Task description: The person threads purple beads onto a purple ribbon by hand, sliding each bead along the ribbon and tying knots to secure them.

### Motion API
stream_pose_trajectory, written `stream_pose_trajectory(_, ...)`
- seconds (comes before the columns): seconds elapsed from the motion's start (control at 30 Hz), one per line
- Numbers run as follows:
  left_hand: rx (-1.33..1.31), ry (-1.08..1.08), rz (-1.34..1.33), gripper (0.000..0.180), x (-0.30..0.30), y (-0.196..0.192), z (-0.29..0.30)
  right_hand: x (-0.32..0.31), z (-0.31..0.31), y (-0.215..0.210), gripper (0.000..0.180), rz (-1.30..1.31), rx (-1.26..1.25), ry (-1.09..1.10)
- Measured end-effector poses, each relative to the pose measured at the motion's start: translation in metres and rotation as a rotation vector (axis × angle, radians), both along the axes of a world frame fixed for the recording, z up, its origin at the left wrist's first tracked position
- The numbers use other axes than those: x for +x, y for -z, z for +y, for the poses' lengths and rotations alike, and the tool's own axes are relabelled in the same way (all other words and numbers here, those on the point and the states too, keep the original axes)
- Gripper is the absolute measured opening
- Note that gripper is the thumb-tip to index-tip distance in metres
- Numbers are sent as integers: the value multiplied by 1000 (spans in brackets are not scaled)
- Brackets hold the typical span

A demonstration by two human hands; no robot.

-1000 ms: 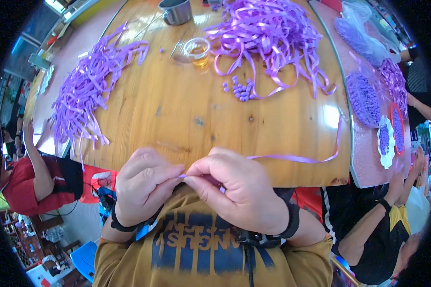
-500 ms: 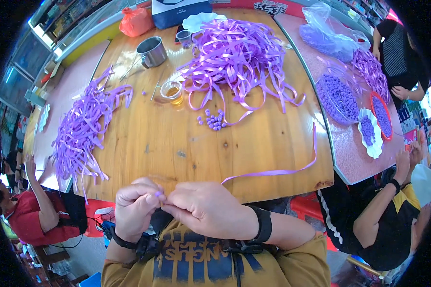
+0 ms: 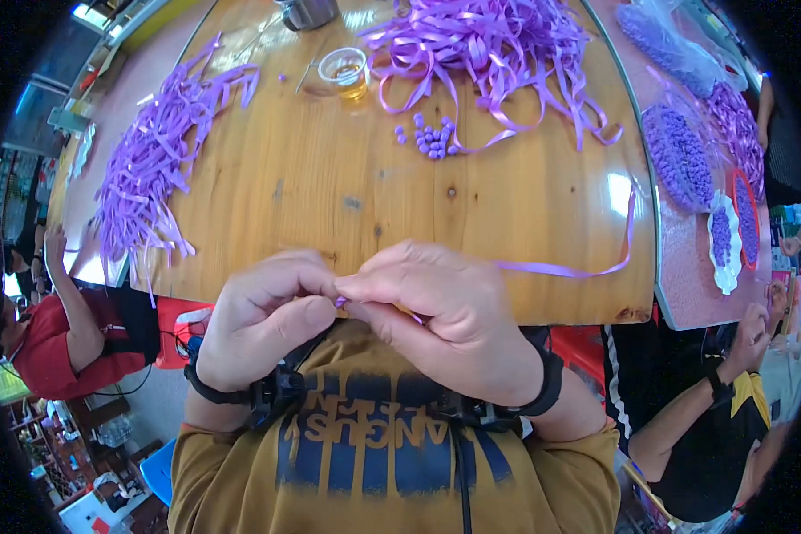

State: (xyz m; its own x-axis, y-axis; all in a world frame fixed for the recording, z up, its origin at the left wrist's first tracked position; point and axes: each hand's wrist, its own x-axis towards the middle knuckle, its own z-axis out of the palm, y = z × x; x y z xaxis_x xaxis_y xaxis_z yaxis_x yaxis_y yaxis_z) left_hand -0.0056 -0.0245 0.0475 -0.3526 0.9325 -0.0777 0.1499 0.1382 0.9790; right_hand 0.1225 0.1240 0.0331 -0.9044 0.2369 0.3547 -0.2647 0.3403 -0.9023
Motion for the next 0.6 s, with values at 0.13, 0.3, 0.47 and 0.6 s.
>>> stream_pose_trajectory(0.13,3,14,-288,10,4,5,0,3,2,0,19,-43,-82,-14)
stream_pose_trajectory(0.3,-196,28,-627,15,2,0,2,5,3,-2,20,52,94,-58)
stream_pose_trajectory(0.47,-91,20,-947,18,4,4,2,8,-4,-8,26,140,282,25)
stream_pose_trajectory(0.6,-116,8,-861,16,5,2,3,8,-4,-10,31,131,357,53)
